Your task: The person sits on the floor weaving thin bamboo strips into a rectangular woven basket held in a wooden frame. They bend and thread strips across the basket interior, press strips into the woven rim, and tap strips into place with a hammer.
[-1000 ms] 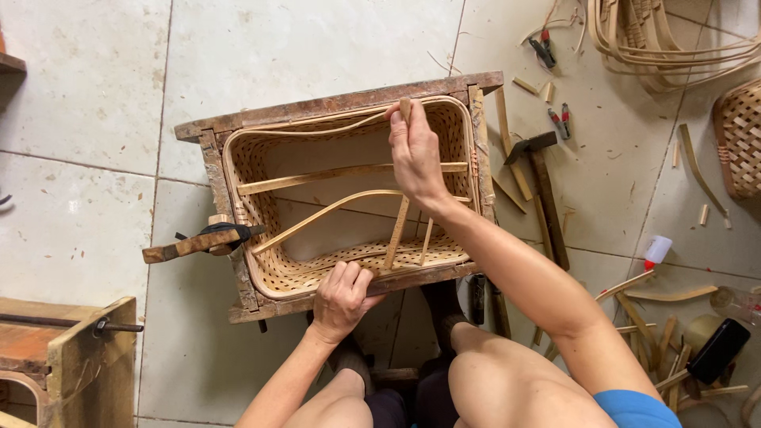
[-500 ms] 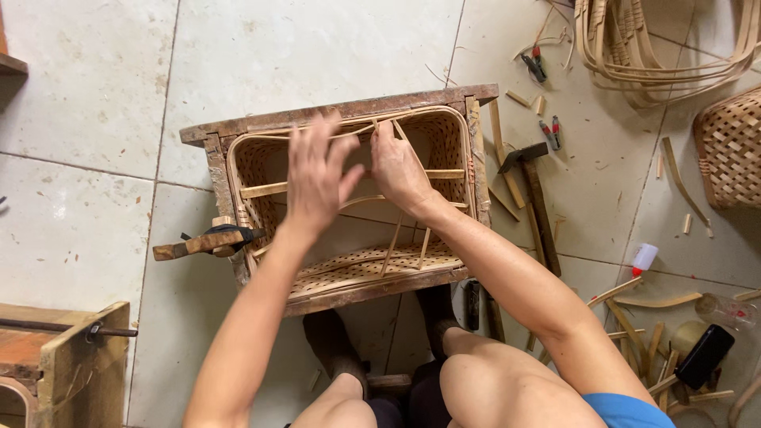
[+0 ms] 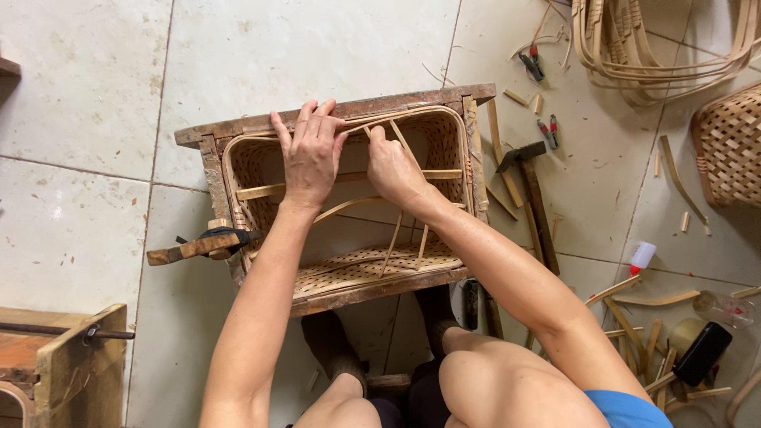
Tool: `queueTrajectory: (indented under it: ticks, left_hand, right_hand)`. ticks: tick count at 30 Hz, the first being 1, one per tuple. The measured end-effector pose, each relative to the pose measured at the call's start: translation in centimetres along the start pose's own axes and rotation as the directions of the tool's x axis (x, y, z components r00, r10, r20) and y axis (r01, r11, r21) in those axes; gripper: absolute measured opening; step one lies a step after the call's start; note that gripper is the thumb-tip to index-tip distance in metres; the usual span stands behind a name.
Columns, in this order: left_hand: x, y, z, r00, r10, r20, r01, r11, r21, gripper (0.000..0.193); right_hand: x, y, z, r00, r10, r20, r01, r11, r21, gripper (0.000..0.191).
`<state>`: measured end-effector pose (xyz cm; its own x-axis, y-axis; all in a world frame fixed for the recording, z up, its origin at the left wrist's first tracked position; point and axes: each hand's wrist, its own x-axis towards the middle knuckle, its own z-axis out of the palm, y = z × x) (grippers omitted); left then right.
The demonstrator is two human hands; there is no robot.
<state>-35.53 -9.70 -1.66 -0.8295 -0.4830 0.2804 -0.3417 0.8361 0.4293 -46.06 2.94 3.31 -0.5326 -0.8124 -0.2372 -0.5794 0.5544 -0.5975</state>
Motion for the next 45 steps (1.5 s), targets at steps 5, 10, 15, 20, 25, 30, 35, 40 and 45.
queueTrajectory:
  ticks: [5,10,15,20,25,30,35,40,45]
  left_hand:
    - [-0.2,0.3,0.7,0.998,-0.029,-0.049,0.028,1.000,-0.008,0.006]
    - [-0.1,-0.6,1.2,0.998,0.001,-0.065,-0.002,1.000,-0.029,0.006]
    - [-0.9,-2.9,-0.6,0.999,-0.018,-0.049,0.013,0.995,-0.098,0.016]
    - [-2.4,-4.4,-2.0,0.994,-0.061,-0.085,0.057,0.997,-0.051,0.018]
    - [-2.3,-4.3,-1.3,0.986,-0.126,-0.113,0.119,0.991,-0.067,0.017]
    - [-1.9,-4.0,-1.5,0.973,-0.190,-0.131,0.178,0.979,-0.098,0.012]
    - [-1.7,-3.7,-2.5,0.970,-0.210,-0.124,0.193,0.971,-0.140,0.013]
    - [-2.4,-3.1,-2.9,0.975,-0.201,-0.093,0.187,0.972,-0.144,0.011]
    - [-2.3,-2.8,-2.9,0.977,-0.203,-0.069,0.192,0.972,-0.139,0.012]
  right_hand:
    - [0.5,-0.3,0.5,0.999,0.031,0.031,-0.033,0.998,0.048,0.008]
    - [0.1,-0.1,0.3,0.998,0.026,0.050,-0.019,0.989,-0.143,0.014]
    - [0.7,-0.7,-1.2,0.932,-0.325,-0.163,0.232,0.877,-0.421,0.042]
    - [3.7,-1.7,-1.0,0.771,-0.609,-0.183,0.465,0.736,-0.492,0.066]
    - [4.3,-1.8,-0.6,0.816,-0.558,-0.155,0.444,0.774,-0.451,0.061]
    - [4.1,-2.1,-0.8,0.836,-0.531,-0.137,0.412,0.772,-0.484,0.056]
    - [3.9,-2.1,-1.5,0.863,-0.488,-0.134,0.400,0.819,-0.411,0.044]
    - [1.2,8.4,-7.4,0.664,-0.472,-0.580,0.464,0.868,-0.176,0.030]
    - [-0.2,21.6,-8.7,0.841,0.252,-0.479,-0.241,0.967,0.086,0.053]
